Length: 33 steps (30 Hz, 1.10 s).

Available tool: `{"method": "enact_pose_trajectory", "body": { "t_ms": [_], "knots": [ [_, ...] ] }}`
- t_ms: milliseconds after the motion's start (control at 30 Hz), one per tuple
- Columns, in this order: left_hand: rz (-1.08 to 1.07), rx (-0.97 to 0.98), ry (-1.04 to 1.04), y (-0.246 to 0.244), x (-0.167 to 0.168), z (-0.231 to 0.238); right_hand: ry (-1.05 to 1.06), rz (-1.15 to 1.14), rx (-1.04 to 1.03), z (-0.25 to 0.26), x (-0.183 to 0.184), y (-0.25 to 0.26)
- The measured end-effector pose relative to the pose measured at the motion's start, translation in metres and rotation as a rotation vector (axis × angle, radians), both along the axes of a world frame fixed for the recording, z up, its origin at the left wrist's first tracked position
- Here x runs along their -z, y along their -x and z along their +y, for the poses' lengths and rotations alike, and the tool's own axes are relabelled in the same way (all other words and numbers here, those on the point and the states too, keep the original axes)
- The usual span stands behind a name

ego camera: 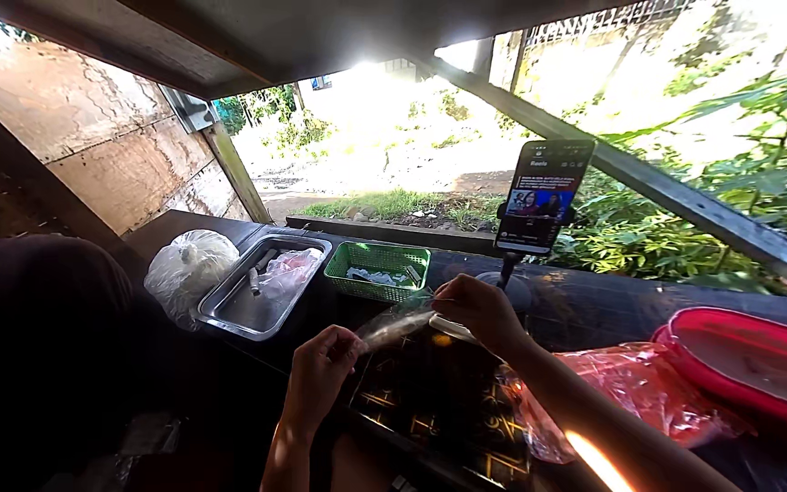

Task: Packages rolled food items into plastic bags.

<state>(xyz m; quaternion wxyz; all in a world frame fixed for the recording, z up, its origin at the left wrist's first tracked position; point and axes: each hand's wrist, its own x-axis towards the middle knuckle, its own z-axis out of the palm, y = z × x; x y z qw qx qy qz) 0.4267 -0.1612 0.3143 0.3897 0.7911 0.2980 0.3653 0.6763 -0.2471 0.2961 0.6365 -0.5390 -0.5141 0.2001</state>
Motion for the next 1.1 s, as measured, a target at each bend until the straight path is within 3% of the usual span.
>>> {"method": "enact_pose_trajectory", "body": {
  "t_ms": [167,267,367,533,667,800,1000,1100],
  "knots": [
    [0.161,0.115,0.316,0.003,0.006,-0.017,0.345,0.113,-0.108,-0.027,-0.003,-0.008],
    [0.315,0.152,0.548,-0.013,0.037,-0.007,0.553,0.241,-0.091,-0.024,0.026,-0.016],
    [0.411,0.099,0.610,-0.029,0.069,0.009,0.726,0.139,-0.018,-0.010,0.048,-0.018],
    [0.486,0.050,0.652,-0.038,0.085,0.027,0.749,-0.260,0.009,0.007,0.052,-0.025],
    [0.516,0.042,0.727,-0.043,0.084,0.032,0.683,-0.095,-0.092,0.019,0.041,-0.026],
    [0.520,0.065,0.816,-0.045,0.081,0.034,0.744,-0.041,-0.244,0.032,0.034,-0.025],
    [0.467,0.081,0.910,-0.045,0.083,0.034,0.791,-0.154,-0.348,0.051,0.033,-0.015],
    [0.452,0.088,0.911,-0.045,0.084,0.035,0.784,-0.360,-0.444,0.058,0.030,-0.012]
  ]
}}
